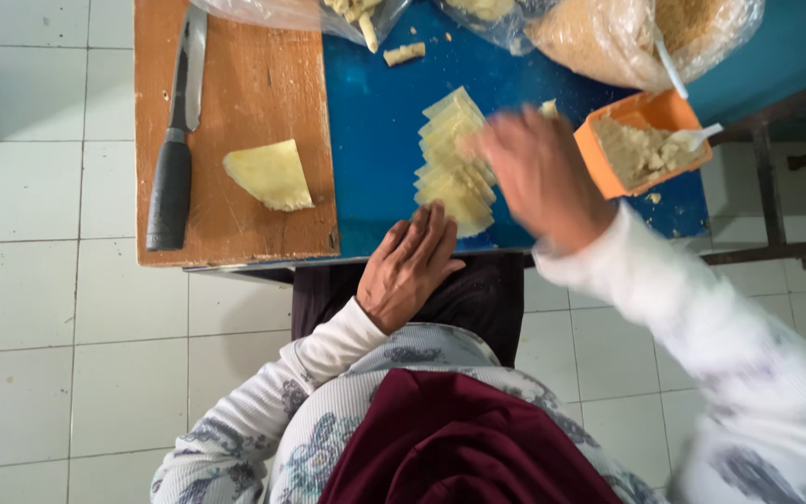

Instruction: The person sits at a blue table and folds thin dough pieces over a filling, then rolls and shapes them into small cylinders by hand, placing each finished piece in rows on the table. They work through a pile of dough pieces one at a time, occasionally reaching into an orange container of dough.

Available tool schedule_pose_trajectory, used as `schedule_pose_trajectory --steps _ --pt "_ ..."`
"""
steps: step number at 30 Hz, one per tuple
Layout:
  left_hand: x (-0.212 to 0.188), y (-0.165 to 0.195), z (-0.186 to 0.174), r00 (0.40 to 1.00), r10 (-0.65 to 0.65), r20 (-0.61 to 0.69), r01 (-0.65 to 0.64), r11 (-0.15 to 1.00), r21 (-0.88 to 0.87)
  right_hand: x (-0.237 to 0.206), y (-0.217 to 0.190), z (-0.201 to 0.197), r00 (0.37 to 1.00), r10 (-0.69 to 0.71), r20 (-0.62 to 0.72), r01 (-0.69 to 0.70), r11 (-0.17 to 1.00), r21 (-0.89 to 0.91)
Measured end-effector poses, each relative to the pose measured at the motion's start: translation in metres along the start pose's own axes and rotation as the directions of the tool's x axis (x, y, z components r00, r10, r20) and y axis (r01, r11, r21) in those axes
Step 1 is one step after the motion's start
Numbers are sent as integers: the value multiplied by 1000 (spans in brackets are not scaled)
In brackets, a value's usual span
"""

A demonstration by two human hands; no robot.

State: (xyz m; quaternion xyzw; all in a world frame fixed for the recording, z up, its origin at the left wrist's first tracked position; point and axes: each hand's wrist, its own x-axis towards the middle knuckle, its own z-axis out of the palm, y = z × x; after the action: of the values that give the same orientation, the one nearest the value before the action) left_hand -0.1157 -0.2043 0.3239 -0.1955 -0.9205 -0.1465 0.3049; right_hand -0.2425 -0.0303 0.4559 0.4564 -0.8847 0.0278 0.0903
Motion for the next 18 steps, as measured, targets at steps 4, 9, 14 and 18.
schedule_pose_trajectory --steps 4,9,14,18 --pt "0 -2 0 1000 -24 -18 23 999 -44 105 40 38 949 -88 -302 182 936 301" --pt "2 -6 -6 999 -33 -23 30 995 -98 151 41 64 945 -86 -317 158 965 209" --pt "8 -8 -21 985 -163 -49 128 900 -417 121 46 46 988 -17 -153 75 921 382" --pt "23 -7 -26 859 -512 -27 313 564 -764 54 7 21 987 -2 -162 91 834 545"
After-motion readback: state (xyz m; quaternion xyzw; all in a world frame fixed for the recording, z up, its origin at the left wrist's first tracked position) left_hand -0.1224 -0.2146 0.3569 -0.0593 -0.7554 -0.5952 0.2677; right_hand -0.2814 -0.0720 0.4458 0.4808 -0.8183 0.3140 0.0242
